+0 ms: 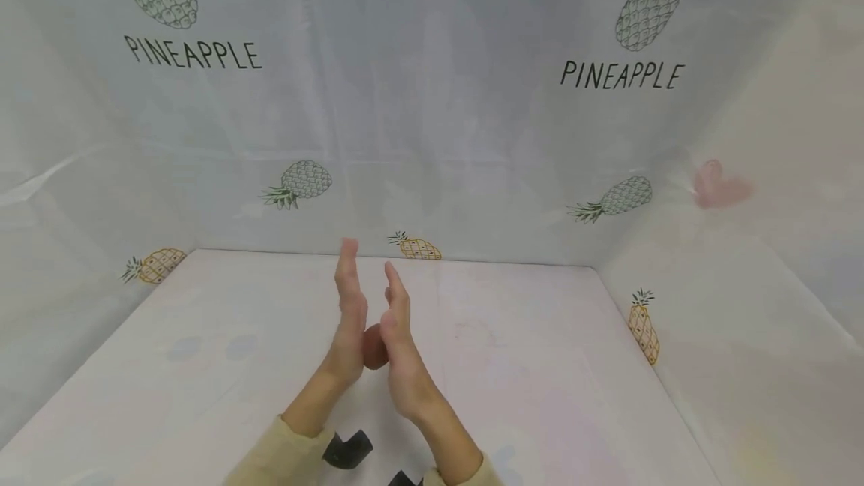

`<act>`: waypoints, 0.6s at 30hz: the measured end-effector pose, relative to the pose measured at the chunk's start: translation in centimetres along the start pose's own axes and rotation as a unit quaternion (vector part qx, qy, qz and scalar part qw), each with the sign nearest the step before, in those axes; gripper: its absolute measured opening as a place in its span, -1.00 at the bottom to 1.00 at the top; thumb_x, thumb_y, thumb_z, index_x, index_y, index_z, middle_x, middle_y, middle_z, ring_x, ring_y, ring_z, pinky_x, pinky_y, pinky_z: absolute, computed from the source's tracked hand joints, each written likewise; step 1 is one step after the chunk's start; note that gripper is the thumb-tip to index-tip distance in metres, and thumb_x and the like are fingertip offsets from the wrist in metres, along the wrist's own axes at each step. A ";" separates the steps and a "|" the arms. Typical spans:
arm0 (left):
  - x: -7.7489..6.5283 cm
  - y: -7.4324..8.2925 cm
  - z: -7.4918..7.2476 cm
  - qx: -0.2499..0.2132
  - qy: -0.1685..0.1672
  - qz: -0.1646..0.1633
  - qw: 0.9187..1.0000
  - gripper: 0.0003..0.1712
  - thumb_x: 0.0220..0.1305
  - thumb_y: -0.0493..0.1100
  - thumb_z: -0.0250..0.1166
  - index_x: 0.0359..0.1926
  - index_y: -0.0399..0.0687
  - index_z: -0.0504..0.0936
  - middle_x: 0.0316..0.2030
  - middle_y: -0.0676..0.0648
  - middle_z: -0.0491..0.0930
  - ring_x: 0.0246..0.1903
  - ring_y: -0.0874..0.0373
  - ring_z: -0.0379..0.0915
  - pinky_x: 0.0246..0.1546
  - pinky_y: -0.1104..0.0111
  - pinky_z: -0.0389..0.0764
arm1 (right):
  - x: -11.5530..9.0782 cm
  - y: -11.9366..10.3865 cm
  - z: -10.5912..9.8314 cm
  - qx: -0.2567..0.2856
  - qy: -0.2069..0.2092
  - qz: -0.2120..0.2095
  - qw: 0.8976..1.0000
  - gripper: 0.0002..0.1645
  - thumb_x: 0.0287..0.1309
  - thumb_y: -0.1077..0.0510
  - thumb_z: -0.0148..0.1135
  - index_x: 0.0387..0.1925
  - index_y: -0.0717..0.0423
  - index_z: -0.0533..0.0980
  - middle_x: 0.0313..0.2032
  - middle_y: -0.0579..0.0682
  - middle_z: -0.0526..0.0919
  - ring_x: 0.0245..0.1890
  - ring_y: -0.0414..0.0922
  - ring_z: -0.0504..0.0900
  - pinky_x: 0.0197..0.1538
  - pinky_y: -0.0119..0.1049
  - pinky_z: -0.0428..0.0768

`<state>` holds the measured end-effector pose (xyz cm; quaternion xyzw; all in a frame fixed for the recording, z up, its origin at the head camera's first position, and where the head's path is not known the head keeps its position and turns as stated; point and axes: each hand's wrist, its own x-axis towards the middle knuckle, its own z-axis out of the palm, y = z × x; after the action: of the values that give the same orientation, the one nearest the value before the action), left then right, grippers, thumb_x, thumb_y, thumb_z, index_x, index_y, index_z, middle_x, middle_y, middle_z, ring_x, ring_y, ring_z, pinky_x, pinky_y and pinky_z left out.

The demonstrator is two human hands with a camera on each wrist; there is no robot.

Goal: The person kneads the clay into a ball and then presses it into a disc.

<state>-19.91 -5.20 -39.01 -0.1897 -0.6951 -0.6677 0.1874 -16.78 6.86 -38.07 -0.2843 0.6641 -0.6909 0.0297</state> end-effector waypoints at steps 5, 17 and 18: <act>-0.5 -0.4 1.1 0.002 -0.027 -0.017 0.999 -0.25 0.63 0.37 -0.38 0.72 0.49 -0.24 0.68 0.26 -0.45 0.66 0.05 -0.57 0.51 -0.37 -0.29 | -0.3 -0.4 -0.4 -0.025 0.028 -0.030 0.999 -0.28 0.67 -0.22 -0.65 0.72 -0.34 -0.35 0.69 -0.23 -0.37 0.68 -0.05 -0.41 0.51 0.46 -0.31; -1.4 -0.5 2.7 -0.007 -0.072 0.015 0.997 -0.20 0.66 0.33 -0.35 0.74 0.29 -0.28 0.70 0.19 -0.43 0.67 0.05 -0.55 0.50 -0.37 -0.35 | -0.1 -0.6 -1.4 -0.042 0.061 -0.077 0.994 -0.27 0.65 -0.22 -0.61 0.72 -0.36 -0.32 0.70 -0.13 -0.34 0.68 -0.06 -0.40 0.51 0.45 -0.34; -1.5 -0.5 2.8 -0.007 -0.076 0.017 0.997 -0.19 0.66 0.33 -0.35 0.74 0.25 -0.29 0.70 0.18 -0.43 0.67 0.05 -0.55 0.50 -0.37 -0.35 | -0.1 -0.6 -1.5 -0.044 0.068 -0.079 0.994 -0.27 0.65 -0.23 -0.60 0.72 -0.37 -0.30 0.70 -0.14 -0.33 0.68 -0.06 -0.39 0.51 0.46 -0.33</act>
<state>-18.90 -2.47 -40.32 -0.2534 -0.6992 -0.6527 0.1441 -17.15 8.37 -37.50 -0.2893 0.6697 -0.6790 -0.0821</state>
